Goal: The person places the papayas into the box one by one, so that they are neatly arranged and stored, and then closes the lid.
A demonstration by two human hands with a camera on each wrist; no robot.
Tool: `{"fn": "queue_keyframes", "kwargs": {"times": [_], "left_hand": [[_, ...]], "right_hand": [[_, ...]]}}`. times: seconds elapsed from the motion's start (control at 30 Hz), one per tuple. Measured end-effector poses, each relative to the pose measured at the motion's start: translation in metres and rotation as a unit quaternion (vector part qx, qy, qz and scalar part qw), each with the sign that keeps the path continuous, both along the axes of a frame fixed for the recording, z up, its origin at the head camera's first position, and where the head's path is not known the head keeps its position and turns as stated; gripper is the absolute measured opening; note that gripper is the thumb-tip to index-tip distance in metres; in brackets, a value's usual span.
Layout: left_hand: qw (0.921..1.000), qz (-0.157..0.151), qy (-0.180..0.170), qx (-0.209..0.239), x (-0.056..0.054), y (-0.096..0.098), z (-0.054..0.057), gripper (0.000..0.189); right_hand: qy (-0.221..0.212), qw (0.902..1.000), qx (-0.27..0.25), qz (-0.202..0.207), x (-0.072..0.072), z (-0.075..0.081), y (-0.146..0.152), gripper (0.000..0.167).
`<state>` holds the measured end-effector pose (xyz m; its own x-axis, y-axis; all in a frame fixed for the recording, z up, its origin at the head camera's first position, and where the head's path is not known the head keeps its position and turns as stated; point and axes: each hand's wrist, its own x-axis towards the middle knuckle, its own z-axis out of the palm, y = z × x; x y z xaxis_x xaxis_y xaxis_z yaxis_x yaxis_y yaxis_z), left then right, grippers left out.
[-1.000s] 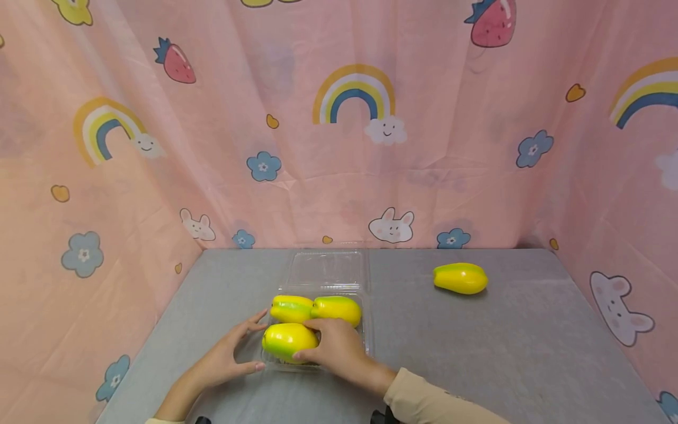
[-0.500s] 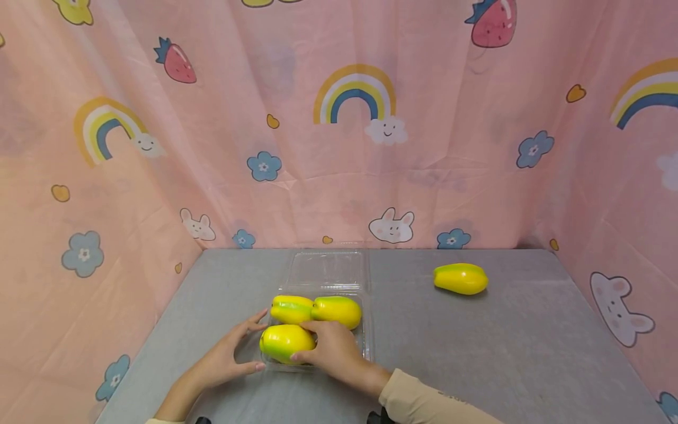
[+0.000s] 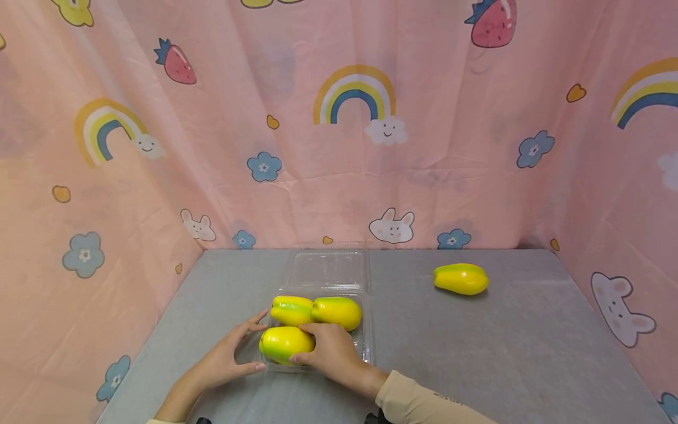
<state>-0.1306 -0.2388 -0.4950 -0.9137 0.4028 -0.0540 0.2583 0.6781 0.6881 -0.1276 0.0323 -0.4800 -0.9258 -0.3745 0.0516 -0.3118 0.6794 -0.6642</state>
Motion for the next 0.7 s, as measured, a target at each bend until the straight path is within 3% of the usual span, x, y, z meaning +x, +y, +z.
{"fn": "queue_keyframes", "kwargs": {"times": [0.7], "left_hand": [[1.0, -0.005, 0.0, 0.008, 0.0, 0.0, -0.001, 0.073]], "right_hand": [[0.014, 0.9998, 0.01, -0.006, 0.0011, 0.0007, 0.004, 0.067]]}}
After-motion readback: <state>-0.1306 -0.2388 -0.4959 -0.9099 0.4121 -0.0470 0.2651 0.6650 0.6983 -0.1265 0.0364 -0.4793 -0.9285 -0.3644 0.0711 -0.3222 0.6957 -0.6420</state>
